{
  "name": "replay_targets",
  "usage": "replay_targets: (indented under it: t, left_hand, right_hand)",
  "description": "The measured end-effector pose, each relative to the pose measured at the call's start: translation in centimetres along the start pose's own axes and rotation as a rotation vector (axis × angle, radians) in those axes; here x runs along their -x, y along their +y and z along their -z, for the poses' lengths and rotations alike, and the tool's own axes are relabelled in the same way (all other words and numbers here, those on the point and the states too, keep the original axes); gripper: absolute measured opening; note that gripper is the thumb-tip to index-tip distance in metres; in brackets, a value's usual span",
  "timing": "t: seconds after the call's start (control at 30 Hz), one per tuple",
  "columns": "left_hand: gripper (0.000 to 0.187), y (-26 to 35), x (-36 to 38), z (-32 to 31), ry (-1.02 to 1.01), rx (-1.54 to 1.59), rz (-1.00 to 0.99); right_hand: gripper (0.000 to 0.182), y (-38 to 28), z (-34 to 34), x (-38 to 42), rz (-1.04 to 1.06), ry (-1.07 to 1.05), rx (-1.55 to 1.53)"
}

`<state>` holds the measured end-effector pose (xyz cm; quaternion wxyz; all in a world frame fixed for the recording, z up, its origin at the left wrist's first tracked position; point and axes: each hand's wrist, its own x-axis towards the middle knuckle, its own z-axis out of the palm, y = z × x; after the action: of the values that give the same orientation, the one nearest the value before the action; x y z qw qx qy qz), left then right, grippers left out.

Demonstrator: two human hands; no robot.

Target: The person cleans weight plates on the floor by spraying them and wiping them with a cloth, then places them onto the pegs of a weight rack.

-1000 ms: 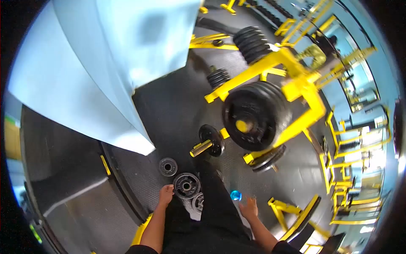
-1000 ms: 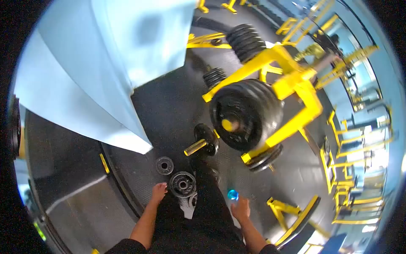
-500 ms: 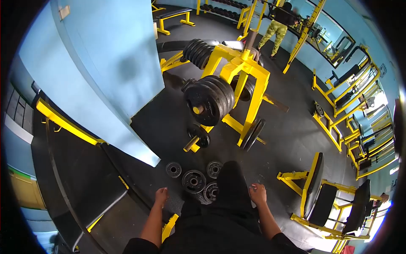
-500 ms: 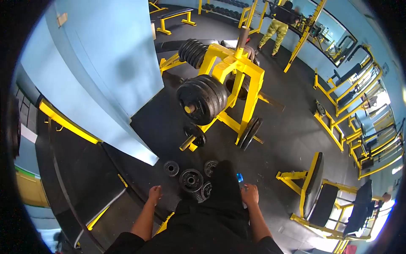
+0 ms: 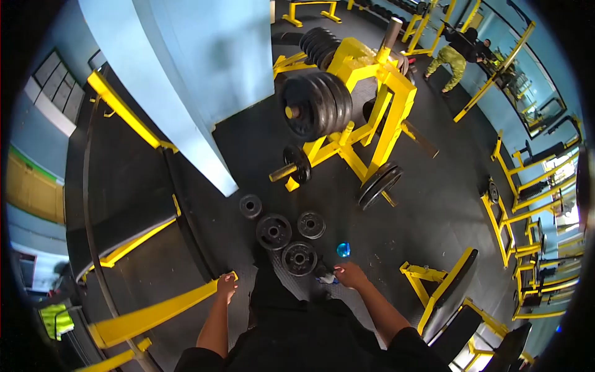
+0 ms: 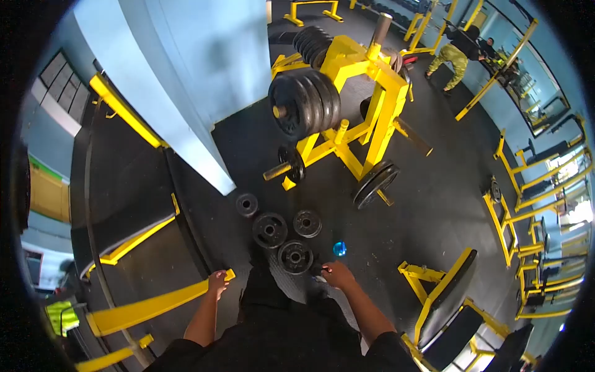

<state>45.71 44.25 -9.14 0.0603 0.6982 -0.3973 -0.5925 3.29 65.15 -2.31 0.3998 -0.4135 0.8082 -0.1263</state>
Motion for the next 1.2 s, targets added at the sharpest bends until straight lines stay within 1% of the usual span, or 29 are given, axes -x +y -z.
replay_targets:
  t: [0.03,0.07,0.1,0.13,0.17,0.2,0.23,0.3,0.33,0.37,0.4,0.43,0.5,0.53,0.57,0.6,0.63,0.7,0.77,0.83,0.9,0.97,1.0,1.03,1.07,1.1,1.13,1.17,1.2]
  left_hand:
    - [0.03,-1.4,1.1,-1.1,-0.022,-0.006,-0.001]
    - [0.029,-3.4,2.6,-2.8,0.048,-0.024,-0.05]
    - [0.029,-4.8,4.1,-4.2,0.061,-0.031,-0.031]
    - [0.029,-6.0,5.5,-5.2,0.016,-0.051,-0.05]
    - [0.029,-7.1,6.8,-5.9,-0.031,-0.072,-0.065]
    - [0.029,-8.2,8.0,-6.5,-0.027,-0.081,-0.039]
    - [0.03,-9.0,8.9,-7.1,-0.02,-0.05,-0.036]
    - [0.031,-10.0,10.4,-8.4,-0.002,0.021,-0.027]
    - [0.031,-9.9,11.3,-8.8,0.005,0.027,0.0]
    - [0.032,-8.9,12.3,-8.9,0.021,-0.003,-0.02]
    - [0.032,-8.5,12.8,-8.8,0.036,-0.036,-0.036]
    - [0.032,-8.8,12.5,-8.6,0.041,-0.036,-0.006]
    - [0.033,-9.7,11.3,-8.5,0.006,0.021,-0.066]
    - [0.033,-9.8,10.6,-8.6,-0.001,0.02,-0.037]
    - [0.034,-9.8,9.6,-8.9,-0.001,0.016,-0.037]
    - [0.034,-9.6,8.3,-9.5,0.002,0.02,-0.04]
    - [0.034,-9.1,6.8,-10.1,0.001,0.029,-0.025]
    - [0.035,-8.8,3.5,-11.4,-0.047,-0.137,-0.102]
    - [0.036,-12.2,-3.1,-13.1,-0.02,-0.258,-0.252]
    - [0.038,-9.2,-5.9,-15.5,-0.02,-0.286,-0.441]
    - [0.039,-8.5,-11.2,-17.7,-0.151,-0.221,-0.322]
    - [0.041,-8.0,-13.7,-20.4,-0.15,-0.2,-0.377]
    - [0.041,-8.0,-14.5,-21.3,-0.153,-0.203,-0.361]
    - [0.042,-7.6,-15.4,-22.1,-0.201,-0.226,-0.406]
    - [0.043,-7.4,-16.0,-22.9,-0.246,-0.249,-0.457]
    - [0.043,-7.5,-16.6,-23.7,-0.238,-0.25,-0.464]
    - [0.044,-7.5,-17.3,-24.4,-0.249,-0.318,-0.473]
    - [0.045,-7.7,-17.7,-25.0,-0.258,-0.387,-0.479]
    - [0.045,-8.0,-17.7,-25.8,-0.24,-0.388,-0.48]
  right_hand:
    - [0.037,1.3,-0.1,0.3,0.012,-0.015,-0.001]
    - [0.037,2.5,-0.4,1.2,0.032,-0.032,0.053]
    - [0.037,3.7,-1.2,2.3,0.049,-0.052,0.103]
    - [0.037,5.3,-2.0,3.0,0.049,-0.071,0.096]
    - [0.037,6.9,-2.7,3.8,0.027,-0.113,0.016]
    - [0.038,8.7,-3.7,4.8,-0.003,-0.16,-0.063]
    - [0.038,10.7,-5.2,5.7,-0.013,-0.185,-0.064]
    - [0.041,14.7,-8.5,7.9,-0.109,-0.17,-0.03]
    - [0.041,15.1,-9.0,9.3,-0.113,-0.196,-0.022]
    - [0.045,15.1,-9.2,10.4,-0.178,-0.172,-0.018]
    - [0.049,15.2,-9.6,11.3,-0.244,-0.15,-0.013]
    - [0.049,15.9,-10.4,11.7,-0.253,-0.18,-0.008]
    - [0.056,17.4,-11.7,12.2,-0.322,-0.135,-0.035]
    - [0.056,17.8,-12.3,12.3,-0.341,-0.155,-0.028]
    - [0.056,18.3,-12.6,11.8,-0.428,-0.111,-0.027]
    - [0.057,18.9,-12.6,10.7,-0.506,-0.062,-0.019]
    - [0.057,19.7,-12.8,9.2,-0.511,-0.073,-0.004]
    - [0.058,21.7,-13.2,6.3,-0.574,-0.018,0.022]
    - [0.058,23.2,-13.1,2.4,-0.555,0.001,0.033]
    - [0.059,30.5,-16.2,-2.2,-0.387,0.141,0.082]
    - [0.056,32.7,-15.8,-6.5,-0.275,0.208,0.117]
    - [0.057,35.5,-16.0,-10.9,-0.286,0.252,0.051]
    - [0.06,36.8,-16.2,-13.0,-0.276,0.263,-0.009]
    - [0.064,37.8,-16.2,-15.2,-0.256,0.282,-0.071]
    - [0.064,37.7,-16.0,-16.9,-0.252,0.283,-0.072]
    - [0.067,36.5,-15.8,-18.4,-0.262,0.295,-0.089]
    - [0.071,36.2,-16.1,-19.7,-0.27,0.306,-0.109]
    - [0.071,37.0,-17.1,-20.9,-0.259,0.306,-0.117]
    - [0.073,37.9,-18.2,-22.1,-0.046,0.425,-0.009]
